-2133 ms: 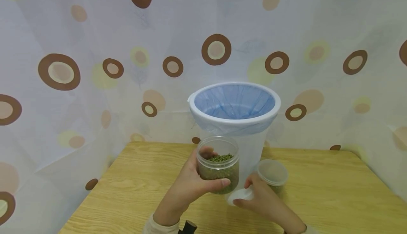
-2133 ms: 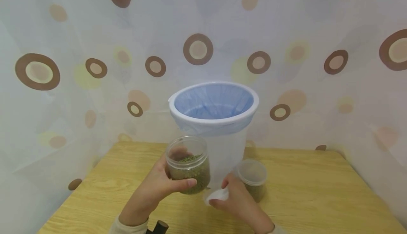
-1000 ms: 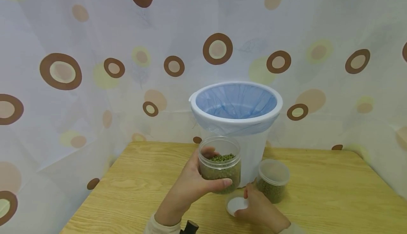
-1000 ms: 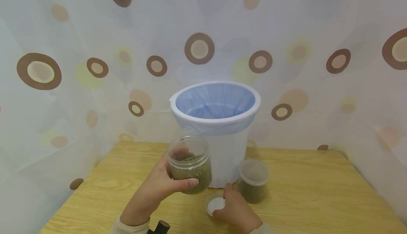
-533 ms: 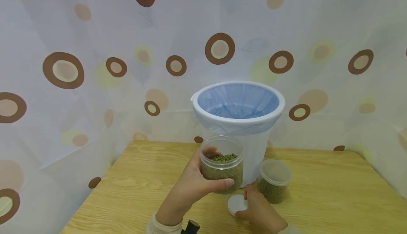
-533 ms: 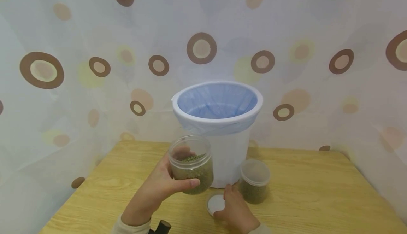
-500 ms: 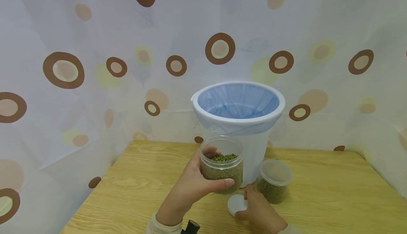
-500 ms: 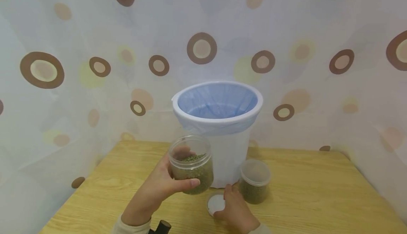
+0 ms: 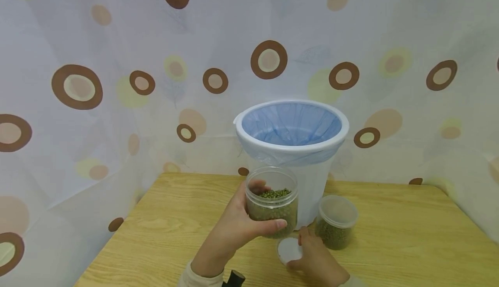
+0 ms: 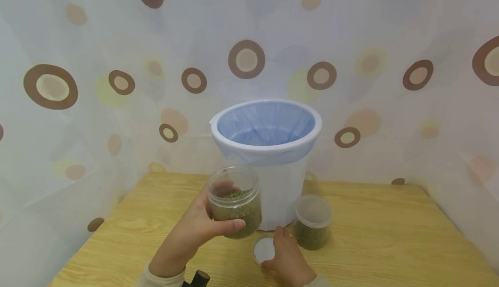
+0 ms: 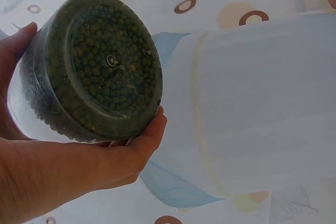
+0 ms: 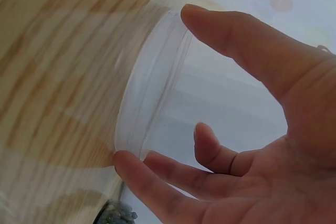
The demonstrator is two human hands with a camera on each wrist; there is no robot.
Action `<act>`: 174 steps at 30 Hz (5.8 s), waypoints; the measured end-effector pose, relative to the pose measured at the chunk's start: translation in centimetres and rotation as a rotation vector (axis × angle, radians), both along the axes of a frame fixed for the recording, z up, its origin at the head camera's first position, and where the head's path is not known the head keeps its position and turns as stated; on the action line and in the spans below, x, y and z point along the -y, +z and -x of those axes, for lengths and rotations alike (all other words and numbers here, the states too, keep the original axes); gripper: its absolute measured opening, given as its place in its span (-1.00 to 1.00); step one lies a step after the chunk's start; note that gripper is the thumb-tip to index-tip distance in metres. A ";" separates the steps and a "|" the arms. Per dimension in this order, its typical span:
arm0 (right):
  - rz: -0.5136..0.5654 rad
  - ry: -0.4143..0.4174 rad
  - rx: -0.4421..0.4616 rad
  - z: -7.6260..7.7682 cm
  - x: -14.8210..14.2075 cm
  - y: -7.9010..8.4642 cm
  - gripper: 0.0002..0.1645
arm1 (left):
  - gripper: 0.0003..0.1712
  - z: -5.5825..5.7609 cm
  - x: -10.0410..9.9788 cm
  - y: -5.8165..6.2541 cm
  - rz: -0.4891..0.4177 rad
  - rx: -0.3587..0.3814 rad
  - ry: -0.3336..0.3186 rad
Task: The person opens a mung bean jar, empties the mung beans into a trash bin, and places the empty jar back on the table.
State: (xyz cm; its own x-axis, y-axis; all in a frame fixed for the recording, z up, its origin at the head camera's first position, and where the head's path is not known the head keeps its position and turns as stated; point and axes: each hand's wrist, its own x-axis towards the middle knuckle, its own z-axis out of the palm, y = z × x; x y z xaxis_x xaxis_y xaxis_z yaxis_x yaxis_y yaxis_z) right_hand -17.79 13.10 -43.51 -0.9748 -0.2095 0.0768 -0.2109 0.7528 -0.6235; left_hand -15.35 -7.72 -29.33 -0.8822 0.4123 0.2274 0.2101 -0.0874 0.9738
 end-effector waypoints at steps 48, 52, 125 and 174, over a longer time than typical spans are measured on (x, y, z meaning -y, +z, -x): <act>0.136 0.005 -0.125 -1.4 -4.0 10.2 -0.78 | -0.26 0.2 0.3 -0.3 0.015 0.006 0.019; 0.226 -0.069 -0.152 -1.4 -4.6 12.1 -0.65 | -0.26 0.2 0.2 -0.3 0.014 0.002 0.016; 0.500 -0.039 -0.014 13.4 -11.3 19.6 -0.31 | -0.28 -0.2 0.6 0.3 -0.002 -0.032 0.017; 0.284 -0.085 -0.108 12.5 -10.6 20.6 -0.34 | -0.11 4.3 3.5 10.1 0.180 -0.158 0.266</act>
State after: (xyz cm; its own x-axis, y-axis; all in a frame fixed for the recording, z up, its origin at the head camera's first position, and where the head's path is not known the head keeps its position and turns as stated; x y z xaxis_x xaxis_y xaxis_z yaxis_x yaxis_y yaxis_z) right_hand -30.25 23.67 -22.89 -0.9709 -0.0827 0.2247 -0.2310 0.5698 -0.7887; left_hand -19.68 -11.17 -19.22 -0.9237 0.2189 0.3145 0.3520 0.1605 0.9221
